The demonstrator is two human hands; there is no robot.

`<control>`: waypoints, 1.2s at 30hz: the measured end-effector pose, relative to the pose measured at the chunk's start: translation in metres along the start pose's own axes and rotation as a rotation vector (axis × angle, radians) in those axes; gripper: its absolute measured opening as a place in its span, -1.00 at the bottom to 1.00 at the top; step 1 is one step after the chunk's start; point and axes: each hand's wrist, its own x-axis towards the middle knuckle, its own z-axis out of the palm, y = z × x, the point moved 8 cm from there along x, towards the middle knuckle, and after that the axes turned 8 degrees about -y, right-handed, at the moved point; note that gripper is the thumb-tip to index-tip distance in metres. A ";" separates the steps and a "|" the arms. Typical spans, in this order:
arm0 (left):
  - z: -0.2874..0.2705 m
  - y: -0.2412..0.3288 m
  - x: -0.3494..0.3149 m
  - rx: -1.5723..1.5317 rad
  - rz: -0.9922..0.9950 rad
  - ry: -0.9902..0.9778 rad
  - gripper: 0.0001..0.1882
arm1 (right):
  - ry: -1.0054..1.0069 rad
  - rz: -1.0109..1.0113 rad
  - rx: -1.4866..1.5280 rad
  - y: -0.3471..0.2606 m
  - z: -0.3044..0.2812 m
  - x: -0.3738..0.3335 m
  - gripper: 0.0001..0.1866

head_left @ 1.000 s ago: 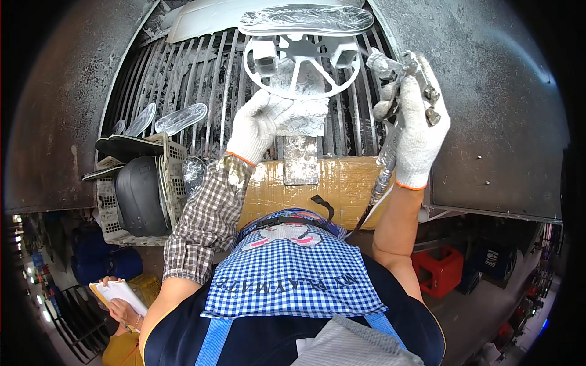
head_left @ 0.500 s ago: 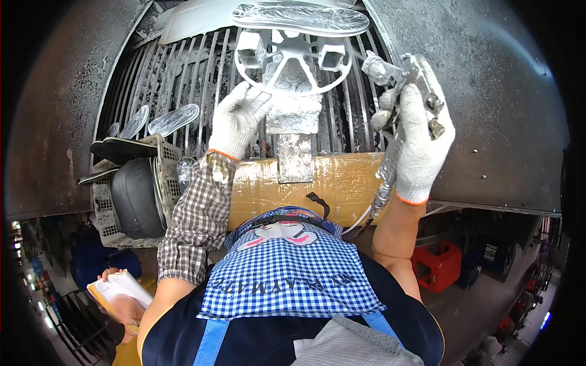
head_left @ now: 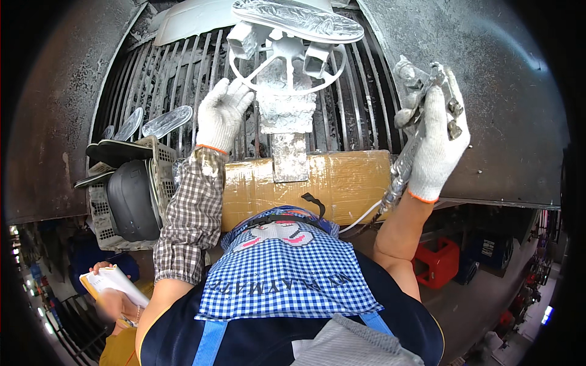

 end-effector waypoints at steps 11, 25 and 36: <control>0.059 -0.072 -0.022 -0.087 -0.158 -0.081 -0.59 | -0.049 0.077 -0.009 -0.003 0.015 -0.011 -0.50; 0.029 -0.037 -0.012 0.004 -0.129 -0.041 -0.47 | -0.112 0.095 0.073 -0.001 0.003 -0.021 -0.52; 0.013 0.006 0.001 -0.003 -0.056 0.028 -0.66 | -0.170 0.135 0.031 0.002 0.013 -0.031 -0.48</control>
